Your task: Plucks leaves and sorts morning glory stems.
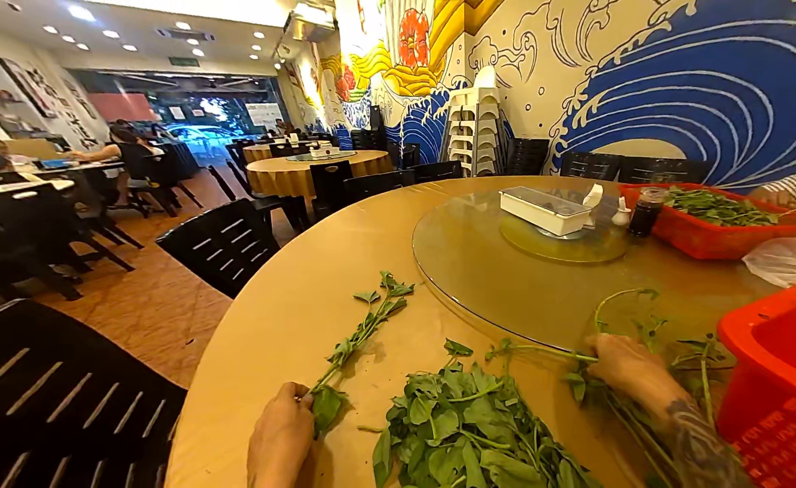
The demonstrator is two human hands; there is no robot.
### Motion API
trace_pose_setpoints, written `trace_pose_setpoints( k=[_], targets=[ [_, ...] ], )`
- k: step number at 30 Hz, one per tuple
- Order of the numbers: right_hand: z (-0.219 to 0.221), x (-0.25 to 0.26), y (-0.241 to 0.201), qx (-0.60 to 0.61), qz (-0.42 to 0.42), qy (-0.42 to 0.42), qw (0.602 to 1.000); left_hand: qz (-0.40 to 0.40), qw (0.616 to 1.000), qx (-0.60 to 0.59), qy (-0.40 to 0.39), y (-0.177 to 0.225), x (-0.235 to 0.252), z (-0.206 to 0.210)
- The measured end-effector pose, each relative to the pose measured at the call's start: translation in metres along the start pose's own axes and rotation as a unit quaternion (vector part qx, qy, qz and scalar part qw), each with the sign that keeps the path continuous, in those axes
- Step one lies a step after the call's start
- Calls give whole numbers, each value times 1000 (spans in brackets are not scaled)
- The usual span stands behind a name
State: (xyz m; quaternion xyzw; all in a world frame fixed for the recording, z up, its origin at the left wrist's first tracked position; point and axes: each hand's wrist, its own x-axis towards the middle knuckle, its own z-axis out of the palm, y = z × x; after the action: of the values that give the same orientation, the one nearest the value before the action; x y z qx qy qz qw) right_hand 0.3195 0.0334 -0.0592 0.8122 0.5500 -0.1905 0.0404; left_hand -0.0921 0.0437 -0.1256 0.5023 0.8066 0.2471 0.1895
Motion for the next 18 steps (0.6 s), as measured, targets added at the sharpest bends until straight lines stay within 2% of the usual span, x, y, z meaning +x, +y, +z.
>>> trace_pose_setpoints(
  k=[4,6,8,10,12,15,18],
  targets=[
    [-23,-15,28,100,2,120,988,27,993,-64,92,12,-13,-7],
    [-25,-14,40,150,12,197,969,57,981,-122,138,14,-17,-8],
    [-17,-7,43,154,30,229,961,75,963,-212,149,17,-20,-6],
    [-12,-1,42,142,54,199,968,79,931,-338,112,23,-24,-3],
    [-14,-6,41,139,37,212,967,73,873,-481,42,30,-28,1],
    [-22,-24,38,176,-88,293,936,55,789,-609,-61,46,-41,6],
    [-24,-42,14,225,-243,291,897,82,759,-635,-120,60,-60,13]
  ],
)
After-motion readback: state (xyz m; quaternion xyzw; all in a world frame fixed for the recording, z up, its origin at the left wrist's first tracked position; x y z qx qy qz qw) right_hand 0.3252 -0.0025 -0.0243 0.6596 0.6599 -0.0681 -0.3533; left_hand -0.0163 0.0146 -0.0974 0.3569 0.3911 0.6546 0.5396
